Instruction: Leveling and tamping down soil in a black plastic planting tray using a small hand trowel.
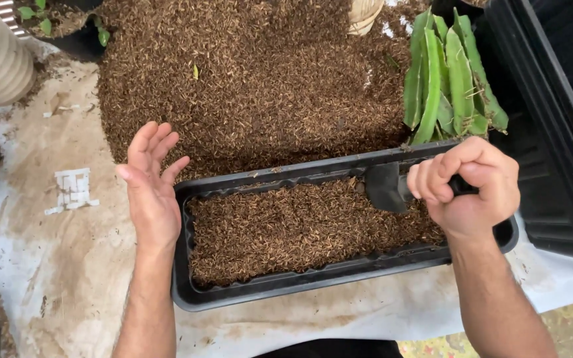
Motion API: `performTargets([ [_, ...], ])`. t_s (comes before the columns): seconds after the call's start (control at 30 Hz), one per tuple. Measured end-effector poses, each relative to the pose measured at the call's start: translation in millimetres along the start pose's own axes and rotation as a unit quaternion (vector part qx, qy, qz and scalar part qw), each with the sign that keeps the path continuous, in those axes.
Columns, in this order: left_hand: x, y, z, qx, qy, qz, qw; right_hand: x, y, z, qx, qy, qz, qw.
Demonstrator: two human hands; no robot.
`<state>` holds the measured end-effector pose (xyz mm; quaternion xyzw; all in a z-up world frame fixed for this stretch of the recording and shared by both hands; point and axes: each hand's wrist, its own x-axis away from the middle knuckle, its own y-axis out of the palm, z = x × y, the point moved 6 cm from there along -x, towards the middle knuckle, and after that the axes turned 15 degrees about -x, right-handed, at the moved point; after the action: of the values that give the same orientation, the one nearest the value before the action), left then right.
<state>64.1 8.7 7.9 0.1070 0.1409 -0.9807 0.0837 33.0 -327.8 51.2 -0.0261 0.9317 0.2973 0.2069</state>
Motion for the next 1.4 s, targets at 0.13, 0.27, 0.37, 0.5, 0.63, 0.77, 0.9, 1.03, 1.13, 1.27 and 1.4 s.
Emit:
performTargets([
  [0.13,1,-1,0,0.008,-0.007,0.005,1.000,-2,4,-13,-0.002,-0.012,-0.037,0.999],
  [0.27,2,-2,-2,0.005,-0.005,0.005,1.000,4,17,-45,0.040,-0.039,-0.063,0.996],
  [0.37,1,-1,0,0.001,0.000,0.003,1.000,17,24,-47,0.005,-0.009,-0.053,0.999],
  [0.5,1,-1,1,-0.008,-0.003,0.003,1.000,28,21,-26,-0.064,-0.026,-0.087,0.994],
  [0.63,1,-1,2,-0.009,-0.001,0.003,1.000,33,15,1,-0.050,-0.003,-0.035,0.998],
  [0.77,0,1,2,-0.009,-0.003,-0.004,1.000,35,19,2,-0.033,0.010,-0.020,0.999],
  [0.9,2,-1,2,-0.006,0.003,0.001,1.000,21,23,-12,-0.006,-0.017,-0.071,0.997],
  [1.03,3,-1,2,-0.007,0.002,-0.003,1.000,26,30,-39,-0.010,-0.005,-0.019,1.000],
  [1.13,1,-1,5,-0.003,0.005,-0.003,1.000,35,38,-38,-0.045,-0.010,-0.052,0.998],
  [1.27,1,0,4,-0.001,-0.004,-0.002,1.000,41,36,-8,-0.094,-0.002,-0.018,0.995],
  [1.4,-1,0,1,0.005,0.000,-0.003,1.000,46,34,6,-0.070,0.025,0.008,0.997],
])
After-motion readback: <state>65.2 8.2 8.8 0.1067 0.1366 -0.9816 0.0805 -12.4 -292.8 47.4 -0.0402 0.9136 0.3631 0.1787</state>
